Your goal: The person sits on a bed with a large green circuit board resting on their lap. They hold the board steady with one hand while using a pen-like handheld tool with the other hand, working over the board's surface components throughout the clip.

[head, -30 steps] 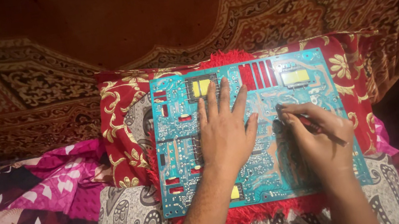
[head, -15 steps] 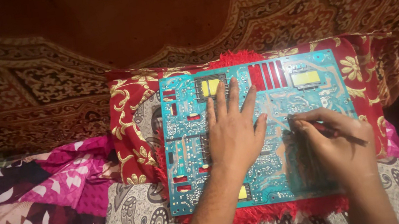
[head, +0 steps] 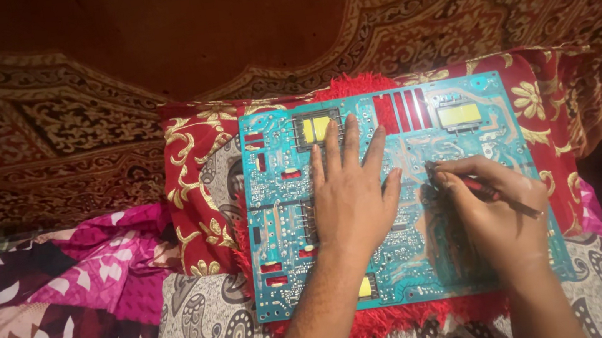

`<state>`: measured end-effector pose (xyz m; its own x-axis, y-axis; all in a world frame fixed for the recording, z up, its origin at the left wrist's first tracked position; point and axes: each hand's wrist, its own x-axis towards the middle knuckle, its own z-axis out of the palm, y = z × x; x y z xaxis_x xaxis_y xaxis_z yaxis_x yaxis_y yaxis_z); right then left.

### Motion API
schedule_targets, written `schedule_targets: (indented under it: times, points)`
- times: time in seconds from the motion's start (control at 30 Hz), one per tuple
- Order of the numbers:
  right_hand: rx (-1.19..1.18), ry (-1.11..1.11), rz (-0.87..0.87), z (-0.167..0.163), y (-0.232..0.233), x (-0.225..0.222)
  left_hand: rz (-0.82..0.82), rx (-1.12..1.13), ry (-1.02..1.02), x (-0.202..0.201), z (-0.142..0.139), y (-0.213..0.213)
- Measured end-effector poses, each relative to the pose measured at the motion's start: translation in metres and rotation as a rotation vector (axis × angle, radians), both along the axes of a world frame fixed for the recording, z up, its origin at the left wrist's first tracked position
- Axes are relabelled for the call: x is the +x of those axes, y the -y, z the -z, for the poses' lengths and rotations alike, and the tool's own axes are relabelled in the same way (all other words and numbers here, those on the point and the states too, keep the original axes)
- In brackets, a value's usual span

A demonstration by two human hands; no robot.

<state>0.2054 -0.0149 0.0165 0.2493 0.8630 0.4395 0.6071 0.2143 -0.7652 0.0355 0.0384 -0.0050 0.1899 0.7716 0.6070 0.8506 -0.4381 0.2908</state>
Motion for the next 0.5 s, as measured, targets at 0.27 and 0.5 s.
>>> schedule_targets:
  times: [0.27,0.5]
  points:
    - [0.011,0.005,0.012,0.0042,-0.0022,0.0019,0.003,-0.014,0.006,-0.0003,-0.0004,-0.0009]
    - [-0.080,0.044,0.019,-0.0023,0.0004,0.0056,0.004,-0.013,0.007,-0.0007,0.0000,-0.0012]
